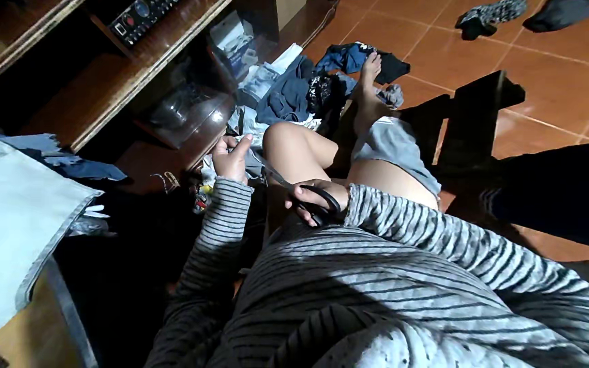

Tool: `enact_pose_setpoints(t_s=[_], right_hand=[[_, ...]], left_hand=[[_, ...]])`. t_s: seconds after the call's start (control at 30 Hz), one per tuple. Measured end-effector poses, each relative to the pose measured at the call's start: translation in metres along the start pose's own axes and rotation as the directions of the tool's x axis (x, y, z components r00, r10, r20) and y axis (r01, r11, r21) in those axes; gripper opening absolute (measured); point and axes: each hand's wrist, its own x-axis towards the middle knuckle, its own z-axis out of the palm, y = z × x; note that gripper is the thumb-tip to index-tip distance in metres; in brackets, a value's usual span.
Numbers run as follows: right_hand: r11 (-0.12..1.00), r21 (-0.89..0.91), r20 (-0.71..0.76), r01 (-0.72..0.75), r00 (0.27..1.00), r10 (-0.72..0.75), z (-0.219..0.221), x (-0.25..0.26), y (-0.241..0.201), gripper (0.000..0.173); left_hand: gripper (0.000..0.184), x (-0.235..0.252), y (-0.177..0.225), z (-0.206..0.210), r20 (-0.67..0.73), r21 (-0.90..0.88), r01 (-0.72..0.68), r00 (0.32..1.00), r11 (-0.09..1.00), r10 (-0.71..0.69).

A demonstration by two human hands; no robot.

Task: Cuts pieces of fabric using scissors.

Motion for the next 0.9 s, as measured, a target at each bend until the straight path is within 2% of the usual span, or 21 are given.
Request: enact_pose_setpoints(t_s=[0.07,0.13,0.2,0.27,0.33,0.4,0.47,0.53,0.6,0.67,0.73,0.8,0.87,0.9], right_hand=[[1.000,0.010,-0.005,-0.020,1.000,0.020,0.000,0.000,0.001,0.035],[1.000,0.017,-0.019,-0.021,1.000,0.021,-0.001,-0.001,-0.002,0.037],[0.999,0.047,-0.037,-0.018,0.999,0.019,0.000,-0.004,-0.004,0.039],[0.997,0.083,-0.050,-0.010,0.999,0.014,0.002,-0.007,-0.006,0.040],[0.994,0.107,-0.051,-0.010,0.999,0.016,0.003,-0.007,-0.007,0.041],[0.993,0.114,-0.032,-0.008,0.999,0.012,0.001,-0.005,-0.004,0.043],[0.993,0.113,-0.006,-0.018,1.000,0.019,-0.002,-0.001,0.000,0.045],[0.991,0.125,-0.016,-0.052,0.998,0.054,-0.001,-0.001,0.000,0.046],[0.989,0.121,-0.002,-0.087,0.996,0.088,-0.002,-0.003,0.000,0.048],[0.990,0.101,0.015,-0.102,0.995,0.101,-0.008,-0.006,-0.002,0.051],[0.993,0.079,-0.056,-0.087,0.994,0.092,-0.010,-0.008,-0.005,0.051],[1.000,-0.005,-0.283,-0.029,0.959,0.027,-0.005,-0.010,-0.011,0.043],[0.989,-0.137,-0.495,0.049,0.862,-0.111,-0.003,-0.003,-0.016,0.033],[0.974,-0.216,-0.554,0.061,0.814,-0.174,-0.005,0.001,-0.020,0.035]], left_hand=[[0.028,0.002,-0.003,0.004,-0.003,0.039,0.007,1.000,0.999,-0.007],[0.024,0.004,-0.002,0.006,0.023,-0.014,0.046,0.999,0.999,-0.045],[0.036,0.004,0.002,0.006,0.102,-0.169,0.211,0.975,0.963,-0.196],[0.040,0.005,0.007,0.004,0.233,-0.311,0.389,0.916,0.867,-0.327],[0.043,0.004,0.007,-0.001,0.296,-0.326,0.434,0.891,0.840,-0.345],[0.043,0.004,0.005,-0.004,0.214,-0.221,0.310,0.940,0.925,-0.264],[0.031,0.007,0.003,-0.006,0.100,-0.026,0.086,0.991,0.996,-0.083],[0.028,0.018,-0.001,-0.012,0.124,0.241,-0.107,0.989,0.965,0.079],[0.029,0.030,-0.002,-0.018,0.135,0.408,-0.160,0.984,0.899,0.114],[0.030,0.041,-0.003,-0.026,0.104,0.401,-0.169,0.985,0.900,0.138],[0.038,0.046,-0.001,-0.034,0.110,0.274,-0.179,0.982,0.945,0.154],[0.048,0.040,0.006,-0.039,0.181,0.190,-0.224,0.965,0.956,0.190],[0.056,0.025,0.017,-0.037,0.309,0.153,-0.309,0.917,0.939,0.252],[0.059,0.017,0.021,-0.033,0.372,0.139,-0.366,0.880,0.920,0.294]])
